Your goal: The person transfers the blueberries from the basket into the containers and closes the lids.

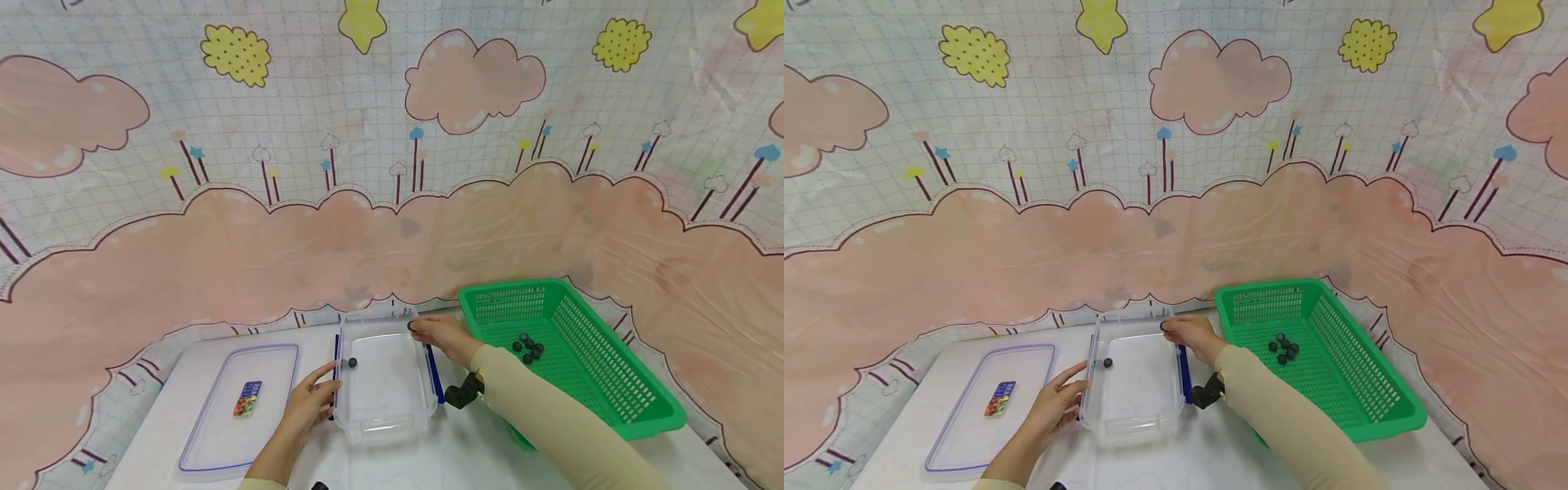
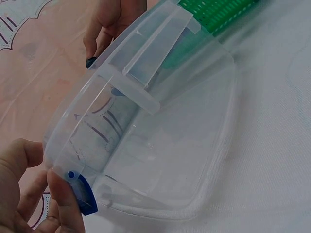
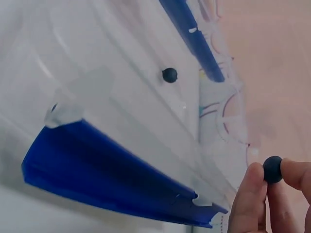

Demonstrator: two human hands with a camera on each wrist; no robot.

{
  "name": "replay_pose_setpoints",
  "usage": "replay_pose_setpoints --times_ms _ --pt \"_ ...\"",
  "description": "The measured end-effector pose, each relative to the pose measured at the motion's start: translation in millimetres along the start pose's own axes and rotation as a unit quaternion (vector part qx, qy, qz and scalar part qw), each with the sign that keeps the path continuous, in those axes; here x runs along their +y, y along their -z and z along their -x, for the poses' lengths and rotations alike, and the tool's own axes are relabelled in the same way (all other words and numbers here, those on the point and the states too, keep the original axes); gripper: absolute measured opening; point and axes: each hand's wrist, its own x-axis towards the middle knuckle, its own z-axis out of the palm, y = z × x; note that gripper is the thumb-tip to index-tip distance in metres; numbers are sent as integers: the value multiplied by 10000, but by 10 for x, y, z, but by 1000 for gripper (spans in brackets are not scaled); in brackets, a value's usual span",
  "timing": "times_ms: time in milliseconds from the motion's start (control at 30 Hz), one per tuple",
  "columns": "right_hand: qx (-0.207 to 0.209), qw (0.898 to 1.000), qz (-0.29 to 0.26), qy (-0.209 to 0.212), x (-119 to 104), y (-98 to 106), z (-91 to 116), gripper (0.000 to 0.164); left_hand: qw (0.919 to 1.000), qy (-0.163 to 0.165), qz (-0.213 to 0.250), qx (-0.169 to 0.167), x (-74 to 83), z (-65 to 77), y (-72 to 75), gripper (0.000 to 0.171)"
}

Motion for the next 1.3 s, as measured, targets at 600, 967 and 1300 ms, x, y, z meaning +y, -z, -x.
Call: replay_pose_setpoints --times_ms 600,967,1300 --pt "-89 9999 -126 67 -74 -245 -104 30 10000 49 -20 -44 28 -26 17 50" --pt "-2 9982 597 -86 -58 -474 -187 27 9999 18 91 -58 37 -5 25 53" --pt "122 9968 758 -204 35 -651 -274 24 10000 22 69 -9 23 -16 15 51"
